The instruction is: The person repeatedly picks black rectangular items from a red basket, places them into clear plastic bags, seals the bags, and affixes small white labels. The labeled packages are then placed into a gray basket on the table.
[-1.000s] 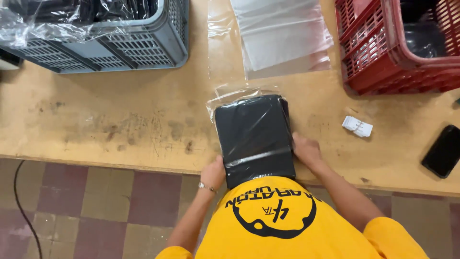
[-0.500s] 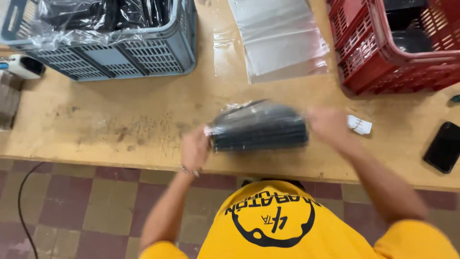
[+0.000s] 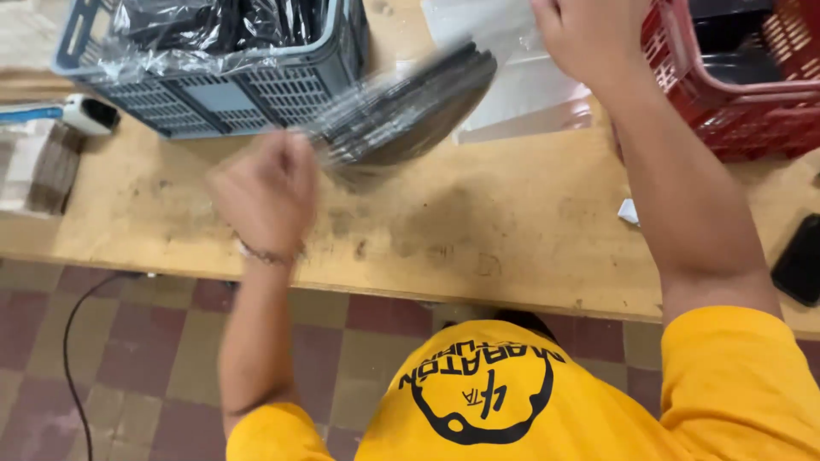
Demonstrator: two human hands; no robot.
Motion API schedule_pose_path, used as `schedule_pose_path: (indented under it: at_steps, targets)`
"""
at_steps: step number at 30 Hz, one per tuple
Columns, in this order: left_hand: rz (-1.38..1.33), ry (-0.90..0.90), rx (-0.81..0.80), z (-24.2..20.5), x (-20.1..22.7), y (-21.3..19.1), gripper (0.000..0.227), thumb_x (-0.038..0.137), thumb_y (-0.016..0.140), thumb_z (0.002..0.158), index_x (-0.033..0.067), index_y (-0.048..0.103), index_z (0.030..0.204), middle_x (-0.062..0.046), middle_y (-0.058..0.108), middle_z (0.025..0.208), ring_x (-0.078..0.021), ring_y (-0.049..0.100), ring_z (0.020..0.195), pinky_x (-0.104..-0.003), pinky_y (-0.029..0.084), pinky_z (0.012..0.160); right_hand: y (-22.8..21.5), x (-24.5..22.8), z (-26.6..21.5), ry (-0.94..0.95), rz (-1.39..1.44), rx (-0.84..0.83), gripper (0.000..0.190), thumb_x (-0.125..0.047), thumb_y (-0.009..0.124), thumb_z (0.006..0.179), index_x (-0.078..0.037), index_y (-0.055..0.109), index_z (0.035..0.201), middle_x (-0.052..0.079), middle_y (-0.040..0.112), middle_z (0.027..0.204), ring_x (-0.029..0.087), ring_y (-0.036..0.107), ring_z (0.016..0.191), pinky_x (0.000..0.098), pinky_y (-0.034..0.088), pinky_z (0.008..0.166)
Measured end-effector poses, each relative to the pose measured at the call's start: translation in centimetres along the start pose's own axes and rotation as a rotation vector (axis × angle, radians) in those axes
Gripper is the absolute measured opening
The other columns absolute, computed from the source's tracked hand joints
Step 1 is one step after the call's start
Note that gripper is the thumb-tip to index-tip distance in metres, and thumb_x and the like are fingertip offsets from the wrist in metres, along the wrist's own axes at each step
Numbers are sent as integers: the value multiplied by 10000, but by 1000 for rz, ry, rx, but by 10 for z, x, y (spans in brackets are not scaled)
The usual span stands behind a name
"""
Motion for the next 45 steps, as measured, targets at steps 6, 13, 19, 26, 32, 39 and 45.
schedule_pose_path:
  at_steps: [6, 13, 19, 26, 32, 39, 45]
  targets:
    - [164, 20, -291, -181, 60, 93, 298, 274, 651, 877, 209, 503, 626, -29, 502, 443, -243, 517, 372, -370, 398, 405, 122, 15, -130, 54, -8, -485, 191, -293, 585, 937, -251, 735, 826, 36, 728, 771, 319, 710, 737, 454, 506, 615]
    - [27, -161, -714, -345, 142, 196, 297, 340, 535, 861, 186, 576, 610, -68, 631, 480, -310, 677, 462, -453, 517, 478, 209, 55, -266, 261, 84, -881, 279, -394, 529, 983, -228, 753, 990, 106, 769, 940, 385, 747, 923, 515, 578, 778]
    - [24, -231, -1173, -402, 179, 252, 385, 410, 500, 900, 214, 719, 652, -73, 710, 606, -347, 748, 628, -425, 561, 586, 134, 113, -292, 193, 259, -941, 363, -422, 683, 898, -203, 740, 1182, 109, 748, 1183, 386, 676, 1157, 517, 551, 933]
    - [-452, -291, -1361, -295, 286, 243, 449, 434, 525, 974, 82, 738, 792, -208, 736, 758, -466, 729, 819, -535, 578, 728, 115, 205, -391, 300, 100, -1002, 956, -564, 819, 728, -54, 509, 1474, 225, 552, 1435, 497, 527, 1285, 612, 500, 1020]
    - [-729, -380, -928, -285, 344, 359, 235, 314, 705, 921, 114, 723, 1044, -134, 750, 947, -369, 722, 950, -480, 585, 834, 132, 215, -421, 237, 138, -638, 610, -416, 842, 789, -101, 635, 1269, 99, 621, 1120, 367, 659, 1040, 475, 575, 861]
    - [-719, -374, -522, -243, 367, 369, 302, 138, 740, 884, 99, 647, 1168, -113, 619, 978, -342, 656, 956, -449, 554, 865, 101, 169, -432, 183, 321, -320, 586, -298, 858, 700, -170, 648, 1232, 28, 583, 1078, 248, 660, 988, 355, 574, 843]
    - [-646, -363, -349, -238, 376, 357, 240, 132, 797, 832, 129, 618, 993, -36, 546, 883, -258, 600, 857, -377, 514, 799, 63, 156, -406, 239, 432, -106, 425, -249, 850, 712, -123, 662, 1072, 37, 598, 1007, 258, 676, 880, 362, 563, 792]
Point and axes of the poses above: each hand's wrist, its own z-axis towards the middle knuckle, its own y-axis out of the palm, x = y × z, the point moved 8 cm from there along z, towards the middle knuckle
